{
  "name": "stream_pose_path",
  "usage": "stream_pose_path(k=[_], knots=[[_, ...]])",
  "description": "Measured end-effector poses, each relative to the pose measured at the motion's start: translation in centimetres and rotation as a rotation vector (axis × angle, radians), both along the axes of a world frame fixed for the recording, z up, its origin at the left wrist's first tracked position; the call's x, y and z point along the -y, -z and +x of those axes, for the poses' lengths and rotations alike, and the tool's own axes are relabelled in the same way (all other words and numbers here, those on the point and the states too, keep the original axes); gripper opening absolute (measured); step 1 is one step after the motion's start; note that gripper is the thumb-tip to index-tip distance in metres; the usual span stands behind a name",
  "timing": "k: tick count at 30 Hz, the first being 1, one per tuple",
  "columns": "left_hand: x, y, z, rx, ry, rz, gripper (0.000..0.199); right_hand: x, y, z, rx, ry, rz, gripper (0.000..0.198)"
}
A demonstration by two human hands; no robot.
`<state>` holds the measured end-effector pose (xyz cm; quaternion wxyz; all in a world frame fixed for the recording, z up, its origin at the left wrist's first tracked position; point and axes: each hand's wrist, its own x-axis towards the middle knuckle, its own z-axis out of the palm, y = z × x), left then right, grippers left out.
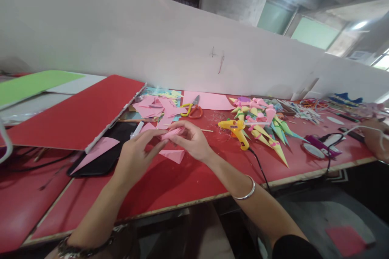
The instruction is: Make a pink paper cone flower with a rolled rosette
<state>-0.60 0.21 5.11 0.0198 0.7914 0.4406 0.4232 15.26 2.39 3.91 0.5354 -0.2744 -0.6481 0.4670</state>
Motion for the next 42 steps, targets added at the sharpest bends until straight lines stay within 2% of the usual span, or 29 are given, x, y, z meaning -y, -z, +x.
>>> stream_pose_path(k=[6,16,20,24,32,38,42], knots=[[-0.2,0.1,0.3,0.034,0.027,-0.156,0.036,0.2,0.1,0.1,0.058,0.149,0.116,0.033],[0.3,0.0,1.0,0.199,0.074,-0.338,0.036,1.0,-0.9,0.4,0.209,0.187,0.284,0.021],[0.2,0.0,0.8,0.276,0.116,-0.315,0.035,1.0,-0.7,0.4,0.191,0.194,0.293,0.018],[0.0,0.0,0.6,0.313,0.143,-0.316,0.033,0.9,-0.4,0.3,0.186,0.202,0.248,0.025],[0.0,0.1,0.5,0.331,0.126,-0.331,0.034,0.8,-0.3,0.3,0.168,0.173,0.264,0.022],[-0.1,0.1,0.6,0.340,0.097,-0.242,0.026,0.6,-0.3,0.4,0.156,0.152,0.304,0.033],[-0.1,0.2,0.5,0.265,0.006,-0.143,0.023,0.5,-0.1,0.4,0.101,0.159,0.295,0.029]])
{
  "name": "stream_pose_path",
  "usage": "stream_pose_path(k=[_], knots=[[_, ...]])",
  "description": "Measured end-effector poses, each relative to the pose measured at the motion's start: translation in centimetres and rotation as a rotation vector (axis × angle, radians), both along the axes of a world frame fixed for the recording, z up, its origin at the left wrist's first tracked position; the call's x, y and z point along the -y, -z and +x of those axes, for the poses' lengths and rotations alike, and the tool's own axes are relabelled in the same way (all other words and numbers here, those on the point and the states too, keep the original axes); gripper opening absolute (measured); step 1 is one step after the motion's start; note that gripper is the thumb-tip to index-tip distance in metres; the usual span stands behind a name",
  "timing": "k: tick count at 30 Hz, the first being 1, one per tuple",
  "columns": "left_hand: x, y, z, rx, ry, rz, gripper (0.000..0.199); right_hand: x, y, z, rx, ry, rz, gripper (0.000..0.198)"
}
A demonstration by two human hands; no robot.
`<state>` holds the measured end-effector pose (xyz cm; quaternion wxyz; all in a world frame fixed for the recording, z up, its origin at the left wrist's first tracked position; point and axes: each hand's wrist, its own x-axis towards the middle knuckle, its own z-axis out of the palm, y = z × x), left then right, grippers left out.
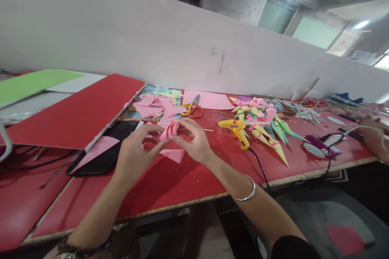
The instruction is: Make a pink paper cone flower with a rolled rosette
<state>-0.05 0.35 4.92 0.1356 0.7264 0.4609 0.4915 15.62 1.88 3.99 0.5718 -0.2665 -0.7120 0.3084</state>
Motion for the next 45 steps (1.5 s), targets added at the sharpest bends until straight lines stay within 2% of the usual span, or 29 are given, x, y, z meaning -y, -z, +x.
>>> stream_pose_path(k=[5,11,17,22,27,32,39,42,45], knots=[[-0.01,0.12,-0.17,-0.041,-0.014,0.068,0.021,-0.04,-0.08,0.12,0.049,0.048,0.055,0.023],[0.03,0.08,0.02,-0.004,-0.014,0.019,0.022,0.08,-0.43,0.31,0.168,0.164,0.163,0.027],[-0.03,0.17,-0.03,0.004,-0.026,-0.024,0.024,0.17,-0.38,0.20,0.221,0.121,0.172,0.033],[-0.07,0.05,-0.07,-0.079,-0.013,0.000,0.040,0.09,-0.40,0.32,0.231,0.081,0.244,0.035],[-0.08,0.02,-0.12,-0.161,-0.020,0.161,0.024,0.04,-0.41,0.36,0.276,0.085,0.273,0.036],[-0.09,0.07,-0.17,-0.141,-0.085,0.230,0.020,0.10,-0.44,0.19,0.231,0.092,0.265,0.040],[0.09,-0.06,0.10,-0.128,-0.065,0.248,0.015,0.03,-0.06,0.02,0.211,0.243,0.288,0.021],[0.12,-0.18,0.15,-0.128,-0.091,0.236,0.013,0.01,0.08,0.01,0.231,0.306,0.282,0.021],[0.12,-0.19,0.22,-0.141,-0.110,0.221,0.015,-0.02,0.12,-0.02,0.246,0.284,0.271,0.024]])
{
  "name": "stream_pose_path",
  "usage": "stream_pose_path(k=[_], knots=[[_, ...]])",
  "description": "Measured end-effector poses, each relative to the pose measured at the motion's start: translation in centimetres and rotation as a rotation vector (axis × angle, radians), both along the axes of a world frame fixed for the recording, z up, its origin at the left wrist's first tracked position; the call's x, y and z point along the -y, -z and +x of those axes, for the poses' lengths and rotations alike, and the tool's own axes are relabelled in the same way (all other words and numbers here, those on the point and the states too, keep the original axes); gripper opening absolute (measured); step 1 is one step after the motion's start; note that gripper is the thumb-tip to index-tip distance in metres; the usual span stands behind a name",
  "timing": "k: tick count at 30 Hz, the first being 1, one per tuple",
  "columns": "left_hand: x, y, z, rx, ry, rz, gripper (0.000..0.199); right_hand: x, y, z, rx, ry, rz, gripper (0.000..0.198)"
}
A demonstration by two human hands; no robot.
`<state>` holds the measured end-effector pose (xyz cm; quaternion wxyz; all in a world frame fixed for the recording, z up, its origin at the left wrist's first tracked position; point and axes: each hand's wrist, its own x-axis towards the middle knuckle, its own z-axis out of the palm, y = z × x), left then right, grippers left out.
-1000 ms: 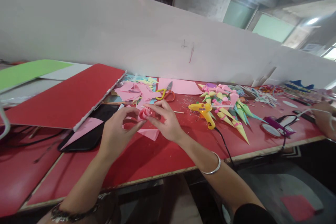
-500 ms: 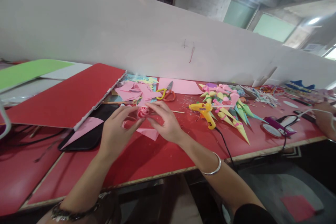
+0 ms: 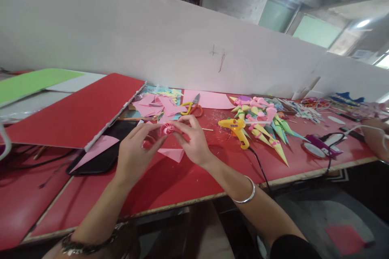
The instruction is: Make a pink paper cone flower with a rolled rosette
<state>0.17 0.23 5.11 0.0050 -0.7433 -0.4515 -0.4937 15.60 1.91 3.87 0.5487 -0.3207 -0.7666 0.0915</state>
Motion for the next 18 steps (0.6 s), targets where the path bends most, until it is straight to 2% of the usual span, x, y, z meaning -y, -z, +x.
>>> stream_pose_path(k=[5,10,14,18], knots=[[-0.12,0.26,0.04,0.042,0.053,-0.072,0.019,-0.02,-0.09,-0.08,0.055,-0.093,0.005,0.030],[-0.39,0.52,-0.14,0.050,0.146,-0.087,0.024,0.16,-0.41,-0.01,0.075,-0.102,0.012,0.031],[-0.29,0.46,-0.20,0.012,0.123,-0.094,0.024,0.42,-0.52,0.12,0.059,-0.120,0.001,0.034],[0.08,0.29,-0.15,-0.007,0.079,-0.102,0.022,0.54,-0.54,0.19,0.065,-0.131,-0.037,0.029]])
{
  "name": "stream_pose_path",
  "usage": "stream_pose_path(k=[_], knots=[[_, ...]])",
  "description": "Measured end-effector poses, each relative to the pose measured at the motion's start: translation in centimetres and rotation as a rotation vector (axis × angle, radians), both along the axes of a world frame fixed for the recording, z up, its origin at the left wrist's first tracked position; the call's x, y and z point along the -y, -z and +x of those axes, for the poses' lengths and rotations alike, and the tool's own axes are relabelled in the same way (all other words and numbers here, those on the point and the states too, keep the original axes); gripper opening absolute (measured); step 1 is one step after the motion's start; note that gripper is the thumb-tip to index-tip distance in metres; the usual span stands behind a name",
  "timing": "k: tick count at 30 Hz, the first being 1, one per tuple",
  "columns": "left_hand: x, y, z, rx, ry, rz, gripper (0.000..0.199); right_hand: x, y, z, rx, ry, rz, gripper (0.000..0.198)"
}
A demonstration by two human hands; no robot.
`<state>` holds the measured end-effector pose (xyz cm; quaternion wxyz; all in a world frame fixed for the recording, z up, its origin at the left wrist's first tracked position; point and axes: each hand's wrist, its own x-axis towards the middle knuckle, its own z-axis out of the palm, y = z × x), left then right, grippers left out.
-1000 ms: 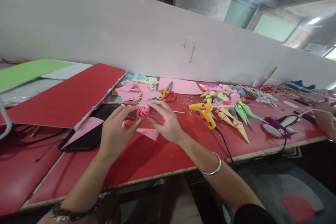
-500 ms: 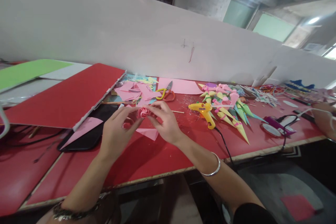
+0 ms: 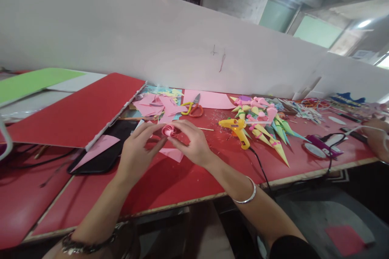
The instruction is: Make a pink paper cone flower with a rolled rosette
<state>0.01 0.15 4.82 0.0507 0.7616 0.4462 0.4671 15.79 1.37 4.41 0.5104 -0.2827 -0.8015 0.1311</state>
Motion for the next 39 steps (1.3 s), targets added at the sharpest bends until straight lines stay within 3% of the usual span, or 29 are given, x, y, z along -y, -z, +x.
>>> stream_pose_path(k=[11,16,23,31,39], knots=[[0.11,0.11,0.21,-0.044,-0.037,0.024,0.015,-0.12,0.25,-0.32,-0.031,0.061,0.087,0.027],[0.10,0.26,0.45,0.024,-0.028,-0.029,0.010,0.00,0.38,-0.59,0.005,0.065,0.045,0.028],[-0.33,0.45,0.12,-0.114,-0.054,0.120,0.005,0.04,0.44,-0.82,-0.004,0.034,0.009,0.029],[0.00,0.35,0.19,-0.193,-0.085,0.042,0.007,0.06,0.48,-0.82,0.027,0.045,-0.035,0.026],[0.01,0.31,-0.02,-0.336,-0.090,0.193,0.016,0.20,-0.01,-0.60,-0.026,0.069,-0.122,0.018]])
